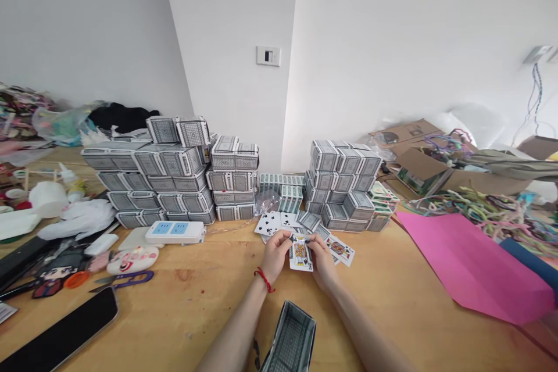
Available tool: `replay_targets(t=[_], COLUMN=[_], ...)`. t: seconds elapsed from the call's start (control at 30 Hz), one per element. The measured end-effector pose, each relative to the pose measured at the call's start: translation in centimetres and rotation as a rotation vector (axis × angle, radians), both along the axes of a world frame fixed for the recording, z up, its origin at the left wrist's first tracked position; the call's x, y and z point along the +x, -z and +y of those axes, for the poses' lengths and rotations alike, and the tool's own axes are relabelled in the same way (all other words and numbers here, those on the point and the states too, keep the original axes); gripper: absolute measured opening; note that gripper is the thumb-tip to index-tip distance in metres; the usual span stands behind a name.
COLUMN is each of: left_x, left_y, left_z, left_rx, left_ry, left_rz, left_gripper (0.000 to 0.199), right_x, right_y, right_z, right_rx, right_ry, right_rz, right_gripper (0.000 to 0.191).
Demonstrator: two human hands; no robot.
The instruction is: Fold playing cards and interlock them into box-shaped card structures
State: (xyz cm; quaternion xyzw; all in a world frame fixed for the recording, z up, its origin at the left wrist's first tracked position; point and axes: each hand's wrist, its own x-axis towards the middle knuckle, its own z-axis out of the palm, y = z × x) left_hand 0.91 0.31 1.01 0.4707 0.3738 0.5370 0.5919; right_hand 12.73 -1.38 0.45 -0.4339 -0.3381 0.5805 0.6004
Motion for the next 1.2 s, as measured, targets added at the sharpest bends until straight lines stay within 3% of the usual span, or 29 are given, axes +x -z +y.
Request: replay_targets(t=[0.23, 0.6, 1.2], left_x=[0.24, -0.04, -0.35], left_y=[0.81, 0.59, 0.8], left_z=[0.08, -0.06, 0.32], left_rx=[-0.044, -0.021, 0.0], left_ry=[-0.048, -0.047, -0.14], left_rz=[0.004, 0.013, 0.081], left_gripper=[0.007, 0.011, 0.02], right_x=[-0.32, -0.41, -0.57], right_y=[0.1, 0.17, -0.22], right_z=[-0.02, 0.01, -0.26], right_rx=[0.003, -0.006, 0.0], right_ry=[-0.011, -0.089, -0.152], right_rz=[-0.012, 0.096, 0.082], right_gripper=[0.007, 0.004, 0.008])
